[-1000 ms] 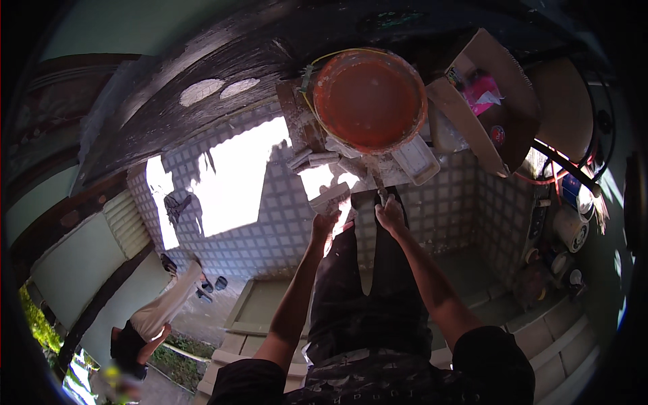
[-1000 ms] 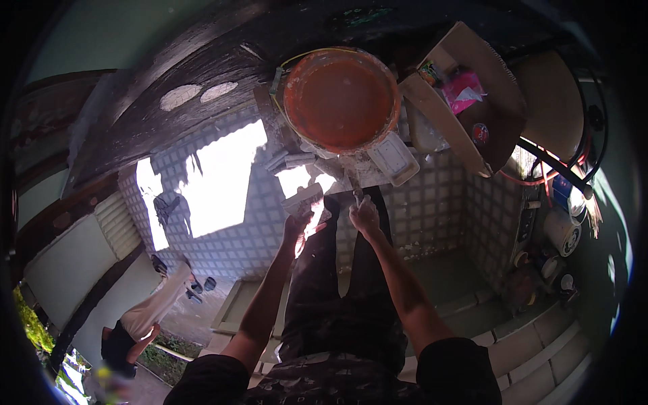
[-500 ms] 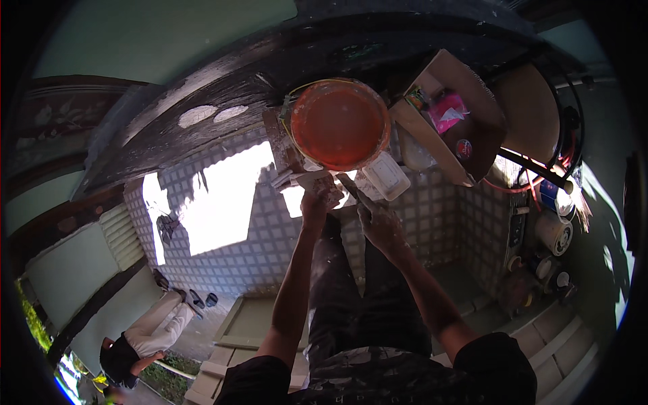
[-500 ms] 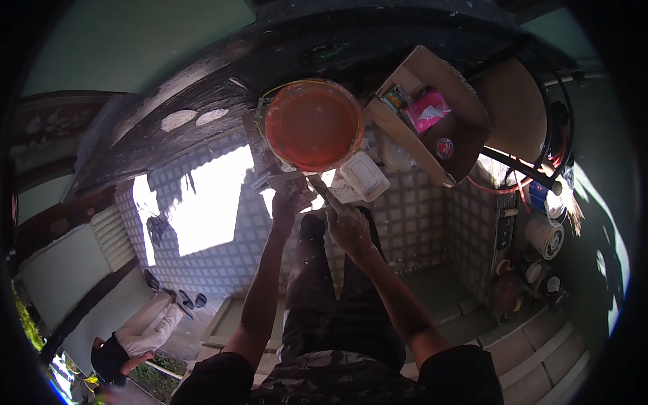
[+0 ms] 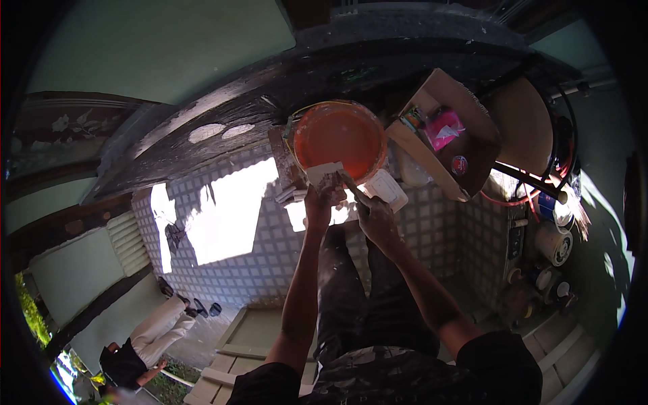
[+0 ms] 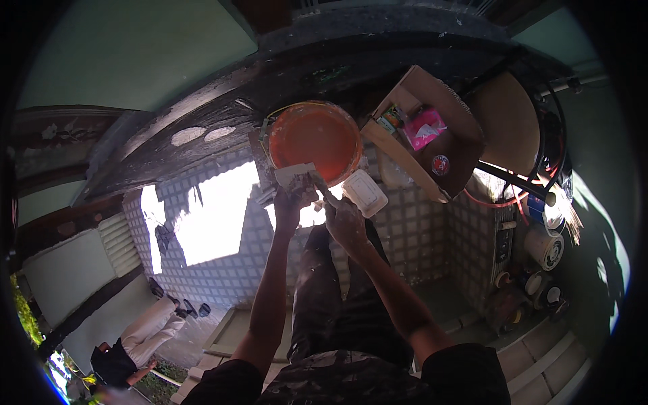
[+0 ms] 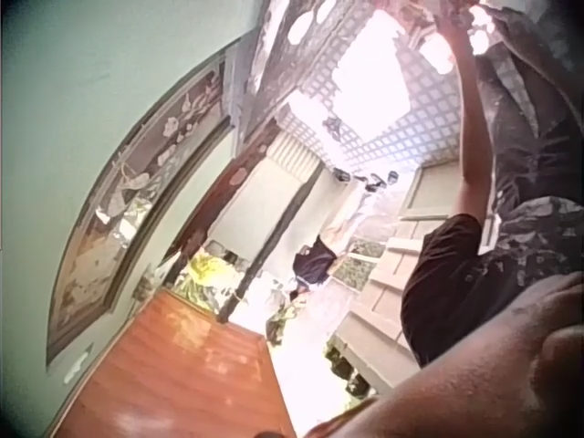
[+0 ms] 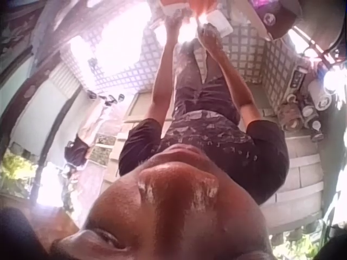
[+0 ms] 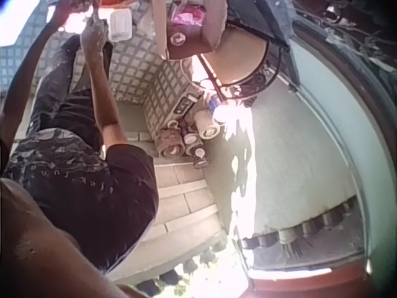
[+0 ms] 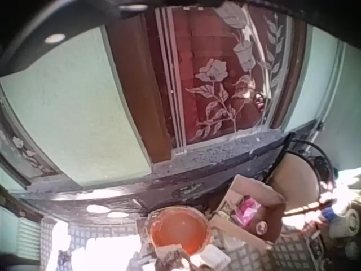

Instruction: Cleaning plastic containers with water and a brush in a bucket.

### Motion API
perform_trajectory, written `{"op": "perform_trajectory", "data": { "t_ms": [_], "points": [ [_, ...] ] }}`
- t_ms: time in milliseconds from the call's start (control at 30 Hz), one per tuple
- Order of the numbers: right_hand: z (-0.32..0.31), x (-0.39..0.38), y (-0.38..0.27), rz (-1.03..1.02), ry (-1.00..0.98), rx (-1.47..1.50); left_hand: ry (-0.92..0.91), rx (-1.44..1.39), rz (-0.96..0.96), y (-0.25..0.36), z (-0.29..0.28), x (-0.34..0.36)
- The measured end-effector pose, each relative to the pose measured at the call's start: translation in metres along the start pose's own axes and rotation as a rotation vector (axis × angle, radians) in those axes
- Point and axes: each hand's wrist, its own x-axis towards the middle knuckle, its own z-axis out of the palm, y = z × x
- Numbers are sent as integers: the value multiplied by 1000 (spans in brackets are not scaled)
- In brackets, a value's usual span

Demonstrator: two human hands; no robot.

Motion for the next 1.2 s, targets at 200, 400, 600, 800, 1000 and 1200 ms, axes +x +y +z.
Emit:
{"op": "perform_trajectory", "data": {
  "t_ms": [200,400,600,800,1000,1200],
  "points": [
    [29,84,50,78,61,5,-38,-152,-54,-26,-2,-1],
    [4,32,31,50,-98,-53,55,-188,-270,-25,-5,15],
    [14,10,1,-46,-6,-40,22,-62,-107,-30,7,18],
    [16,66,12,111,-31,-108,23,2,-142,-38,0,12],
    [-7,14,-5,119,-182,-31,12,-77,-160,-26,1,21],
    [13,55,-3,126,-9,-82,-98,123,-104,-27,19,9]
  ]
}}
